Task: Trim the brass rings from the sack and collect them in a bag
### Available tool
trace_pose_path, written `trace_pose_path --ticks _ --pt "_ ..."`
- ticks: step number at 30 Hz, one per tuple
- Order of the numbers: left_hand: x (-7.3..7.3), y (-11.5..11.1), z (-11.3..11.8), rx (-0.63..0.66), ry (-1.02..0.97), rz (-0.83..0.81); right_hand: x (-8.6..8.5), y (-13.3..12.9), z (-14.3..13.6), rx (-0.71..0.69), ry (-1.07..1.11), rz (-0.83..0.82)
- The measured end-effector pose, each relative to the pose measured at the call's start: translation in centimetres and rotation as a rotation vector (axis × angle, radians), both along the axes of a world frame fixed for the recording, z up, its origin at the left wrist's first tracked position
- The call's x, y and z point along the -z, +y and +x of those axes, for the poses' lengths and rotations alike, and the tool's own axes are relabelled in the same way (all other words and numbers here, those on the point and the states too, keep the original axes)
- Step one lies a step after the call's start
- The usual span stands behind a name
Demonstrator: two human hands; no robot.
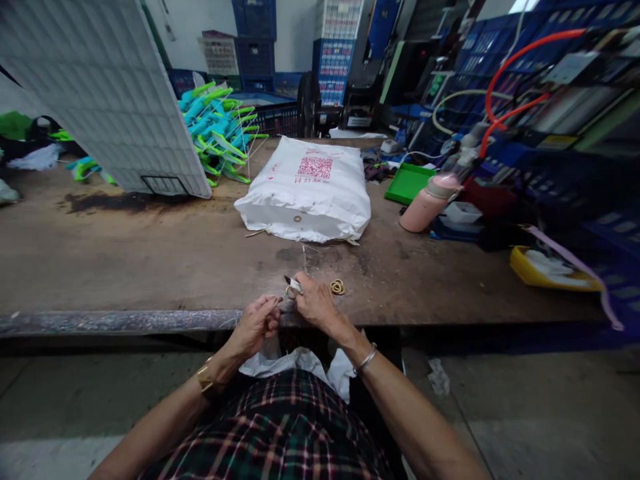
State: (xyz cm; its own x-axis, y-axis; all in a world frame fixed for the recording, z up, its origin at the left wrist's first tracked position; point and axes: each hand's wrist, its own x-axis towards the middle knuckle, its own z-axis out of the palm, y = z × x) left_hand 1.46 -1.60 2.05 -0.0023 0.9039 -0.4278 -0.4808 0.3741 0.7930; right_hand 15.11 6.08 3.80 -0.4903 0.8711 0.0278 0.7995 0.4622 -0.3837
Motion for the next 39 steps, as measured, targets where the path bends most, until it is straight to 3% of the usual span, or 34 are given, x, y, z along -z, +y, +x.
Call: trace_pose_path --ticks 5,11,16,19,25,31,36,39 --pt "0.1 -0.1 0.1 0.034 0.101 0.051 0.9 -2.2 -0.6 -0.060 0.326 -0.146" --pt "0.4 -0.7 0.1 -0.088 0.367 0.190 1.9 -2.9 -0.8 0.121 0.655 -0.483" --pt "0.1 -0.9 0.3 -0.111 0.562 0.302 1.7 -4.3 -0.9 0.231 0.830 -0.862" --pt "0.0 -1.0 0.4 -0.101 0.573 0.314 1.4 -4.7 -1.1 0.274 0.903 -0.966" --pt "0.4 -1.4 0.3 0.000 0.408 0.189 1.8 -4.1 -1.2 0.277 0.825 -0.756" --pt "0.6 -1.7 0.1 0.097 0.233 0.104 1.8 -3.8 -1.1 0.176 0.688 -0.525" --pt "0.4 -1.9 0.2 0.076 0.150 0.108 2.2 -3.7 -0.7 0.150 0.598 -0.404" --pt "0.0 -1.9 0.4 0.054 0.139 0.113 2.3 -4.1 -0.4 0.094 0.391 -0.271"
